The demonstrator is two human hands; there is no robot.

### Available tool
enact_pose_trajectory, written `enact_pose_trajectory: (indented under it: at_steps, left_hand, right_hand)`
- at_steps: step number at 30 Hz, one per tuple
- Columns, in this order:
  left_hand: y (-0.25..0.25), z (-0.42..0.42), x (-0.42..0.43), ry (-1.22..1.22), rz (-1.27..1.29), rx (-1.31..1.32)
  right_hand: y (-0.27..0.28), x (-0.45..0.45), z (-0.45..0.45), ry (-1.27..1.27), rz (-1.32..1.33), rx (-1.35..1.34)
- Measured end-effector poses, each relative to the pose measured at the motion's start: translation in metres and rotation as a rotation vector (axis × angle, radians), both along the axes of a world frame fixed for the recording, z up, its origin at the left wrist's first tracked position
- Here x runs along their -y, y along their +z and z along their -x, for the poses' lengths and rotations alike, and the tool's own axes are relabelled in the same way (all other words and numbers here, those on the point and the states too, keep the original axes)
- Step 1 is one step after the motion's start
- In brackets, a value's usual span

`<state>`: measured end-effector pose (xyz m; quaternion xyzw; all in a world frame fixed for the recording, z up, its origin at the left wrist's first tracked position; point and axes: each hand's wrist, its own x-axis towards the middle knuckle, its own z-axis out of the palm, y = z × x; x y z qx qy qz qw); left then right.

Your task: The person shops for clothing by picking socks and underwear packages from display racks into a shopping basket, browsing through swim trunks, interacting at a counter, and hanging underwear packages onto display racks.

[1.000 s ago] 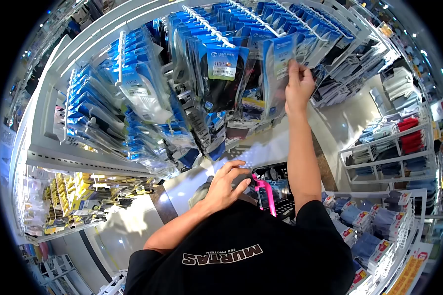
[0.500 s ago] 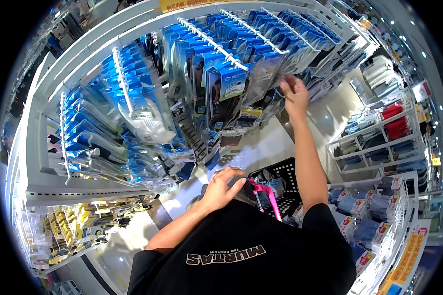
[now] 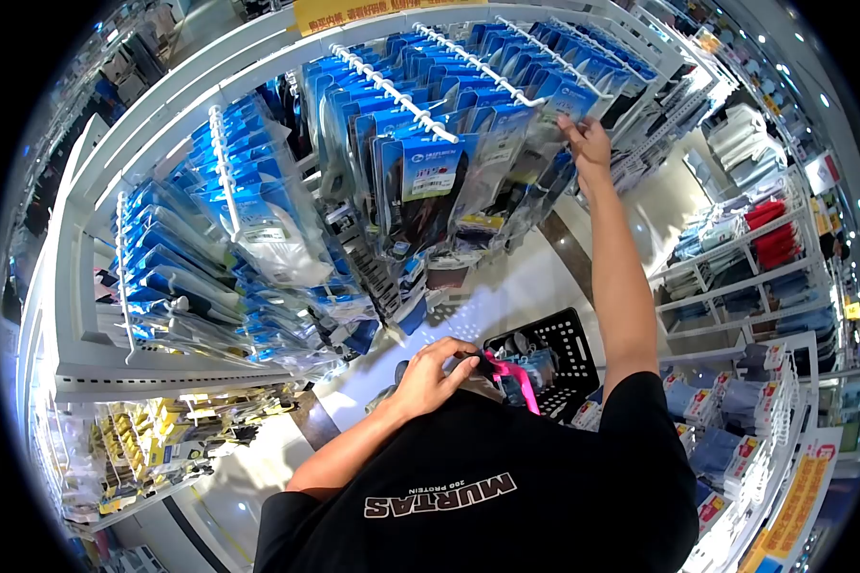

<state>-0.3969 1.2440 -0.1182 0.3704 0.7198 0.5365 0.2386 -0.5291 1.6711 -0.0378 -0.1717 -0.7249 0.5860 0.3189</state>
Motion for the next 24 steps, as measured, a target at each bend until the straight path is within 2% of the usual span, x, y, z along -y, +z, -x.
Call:
enact_pose_trajectory:
  at_steps: [3,4,7,11,14,17,18,21,22,24]
  left_hand:
    - [0.003,-0.002,-0.015,0.034,-0.004,-0.005]
    - [0.001,-0.002,-0.021,0.050,-0.003,-0.013]
    - [0.000,-0.004,-0.039,0.073,-0.006,-0.017]
    - [0.015,0.002,-0.070,0.093,-0.081,0.022]
    - [0.022,0.003,-0.101,0.118,-0.127,0.140]
    - [0.042,0.001,-0.137,0.126,-0.197,0.142]
    - [0.038,0.004,-0.147,0.065,-0.205,0.169]
    - [0.052,-0.003,-0.175,0.079,-0.347,0.063]
    - [0.056,-0.005,-0.175,0.046,-0.245,0.083]
    - [0.053,-0.014,-0.179,0.058,-0.265,-0.233]
  right_hand:
    - [-0.020,-0.022,-0.008,0.113,0.162,-0.017]
    - [0.000,0.003,-0.023,0.093,0.206,-0.111]
    - [0.000,-0.010,-0.046,0.199,0.261,-0.251]
    - [0.029,-0.013,-0.098,0.183,0.159,-0.124]
    - [0.044,-0.026,-0.121,0.274,0.172,-0.177]
    - [0.064,-0.016,-0.128,0.268,0.282,-0.234]
    - [0.062,-0.011,-0.129,0.283,0.314,-0.264]
    - [0.053,0.013,-0.128,0.295,0.416,-0.333]
    - [0.042,0.024,-0.129,0.272,0.460,-0.343]
    - [0.013,0.042,-0.133,0.304,0.642,-0.347]
